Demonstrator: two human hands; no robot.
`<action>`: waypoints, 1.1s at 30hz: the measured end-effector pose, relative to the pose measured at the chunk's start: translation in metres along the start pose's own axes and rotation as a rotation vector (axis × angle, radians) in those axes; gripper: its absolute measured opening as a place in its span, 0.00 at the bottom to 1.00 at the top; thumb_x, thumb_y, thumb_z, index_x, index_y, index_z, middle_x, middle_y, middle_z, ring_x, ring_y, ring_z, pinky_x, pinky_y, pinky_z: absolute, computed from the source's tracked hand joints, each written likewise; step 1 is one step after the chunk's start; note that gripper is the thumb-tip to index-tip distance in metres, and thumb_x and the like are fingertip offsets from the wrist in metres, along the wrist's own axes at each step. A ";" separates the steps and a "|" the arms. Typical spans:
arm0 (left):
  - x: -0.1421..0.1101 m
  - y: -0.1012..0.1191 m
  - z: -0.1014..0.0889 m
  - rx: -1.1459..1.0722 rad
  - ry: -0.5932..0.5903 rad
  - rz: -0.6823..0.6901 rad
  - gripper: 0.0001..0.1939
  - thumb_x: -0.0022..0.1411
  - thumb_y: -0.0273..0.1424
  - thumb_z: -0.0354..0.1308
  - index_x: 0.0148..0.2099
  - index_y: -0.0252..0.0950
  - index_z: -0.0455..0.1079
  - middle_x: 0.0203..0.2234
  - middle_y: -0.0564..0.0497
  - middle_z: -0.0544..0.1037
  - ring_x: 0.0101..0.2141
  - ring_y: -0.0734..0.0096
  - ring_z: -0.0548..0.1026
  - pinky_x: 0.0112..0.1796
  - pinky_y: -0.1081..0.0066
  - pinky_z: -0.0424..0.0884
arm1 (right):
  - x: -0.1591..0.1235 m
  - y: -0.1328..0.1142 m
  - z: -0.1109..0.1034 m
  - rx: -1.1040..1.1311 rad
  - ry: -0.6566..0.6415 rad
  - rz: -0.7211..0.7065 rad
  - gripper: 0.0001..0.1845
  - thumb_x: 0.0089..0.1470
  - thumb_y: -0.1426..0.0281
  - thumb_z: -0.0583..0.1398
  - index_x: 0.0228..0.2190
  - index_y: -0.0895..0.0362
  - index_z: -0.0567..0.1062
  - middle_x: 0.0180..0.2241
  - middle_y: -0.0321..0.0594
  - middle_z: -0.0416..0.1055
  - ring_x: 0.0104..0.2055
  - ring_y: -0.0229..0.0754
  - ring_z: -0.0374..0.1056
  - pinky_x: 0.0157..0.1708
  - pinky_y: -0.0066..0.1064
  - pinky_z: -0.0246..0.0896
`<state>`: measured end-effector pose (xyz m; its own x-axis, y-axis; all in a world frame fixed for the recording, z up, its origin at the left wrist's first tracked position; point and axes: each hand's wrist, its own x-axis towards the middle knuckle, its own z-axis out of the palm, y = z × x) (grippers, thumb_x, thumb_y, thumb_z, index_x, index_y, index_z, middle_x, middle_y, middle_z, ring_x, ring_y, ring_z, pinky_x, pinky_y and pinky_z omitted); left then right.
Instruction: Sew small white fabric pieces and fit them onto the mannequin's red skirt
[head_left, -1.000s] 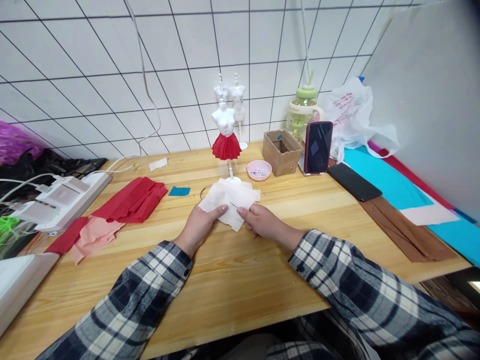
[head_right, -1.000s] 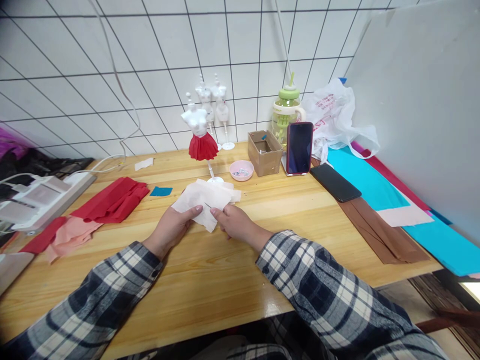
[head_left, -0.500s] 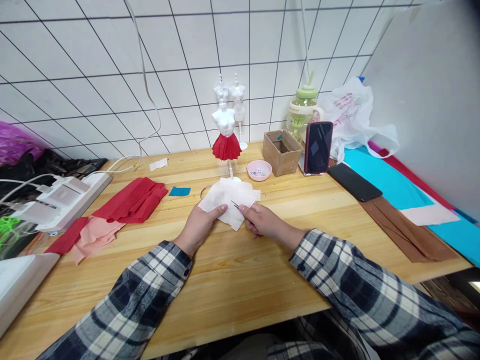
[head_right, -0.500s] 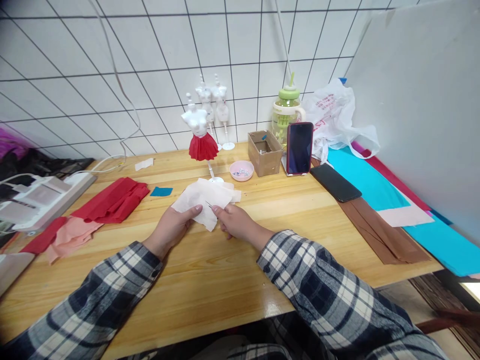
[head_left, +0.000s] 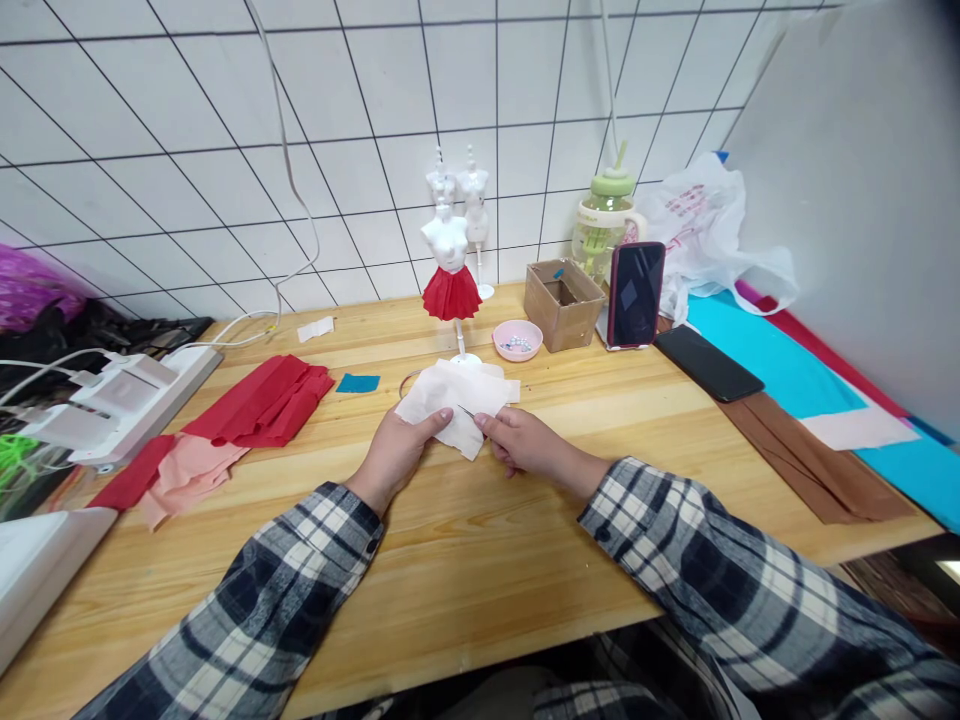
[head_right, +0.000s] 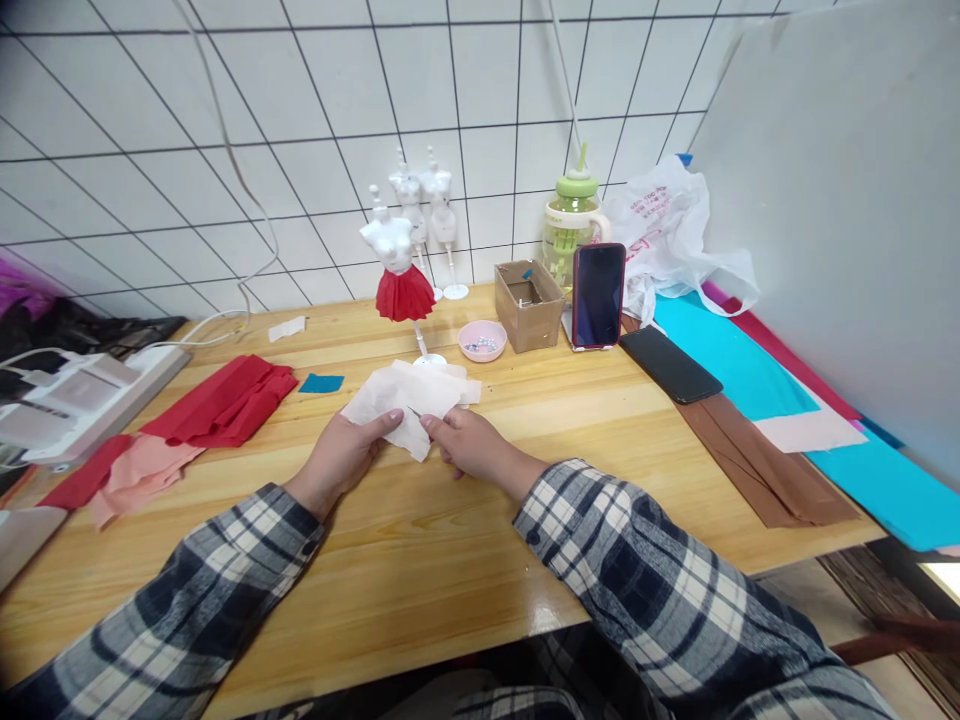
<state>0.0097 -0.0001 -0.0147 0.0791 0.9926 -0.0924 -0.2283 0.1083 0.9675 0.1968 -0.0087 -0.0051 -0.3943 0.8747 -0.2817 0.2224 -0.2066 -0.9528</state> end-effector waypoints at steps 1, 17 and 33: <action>0.000 0.000 0.000 0.001 0.001 0.000 0.26 0.45 0.35 0.73 0.47 0.33 0.75 0.43 0.43 0.81 0.41 0.57 0.78 0.45 0.62 0.73 | 0.000 0.000 0.000 -0.001 0.001 0.000 0.18 0.62 0.58 0.52 0.25 0.55 0.62 0.15 0.27 0.56 0.15 0.31 0.53 0.14 0.22 0.58; -0.001 0.002 0.002 -0.033 0.000 -0.008 0.27 0.44 0.33 0.73 0.48 0.33 0.75 0.44 0.43 0.80 0.43 0.57 0.78 0.45 0.64 0.73 | 0.003 0.003 0.000 -0.029 0.012 -0.008 0.19 0.62 0.59 0.53 0.23 0.55 0.62 0.16 0.28 0.57 0.15 0.31 0.55 0.14 0.23 0.59; -0.001 0.002 0.002 -0.022 0.001 -0.012 0.27 0.44 0.33 0.73 0.48 0.33 0.74 0.44 0.43 0.80 0.44 0.57 0.77 0.45 0.63 0.73 | 0.002 0.003 0.001 -0.029 0.018 0.009 0.20 0.62 0.57 0.52 0.23 0.56 0.62 0.16 0.29 0.58 0.15 0.31 0.55 0.15 0.22 0.58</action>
<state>0.0111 -0.0008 -0.0123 0.0811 0.9912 -0.1042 -0.2489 0.1214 0.9609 0.1956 -0.0076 -0.0083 -0.3761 0.8807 -0.2880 0.2517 -0.2021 -0.9465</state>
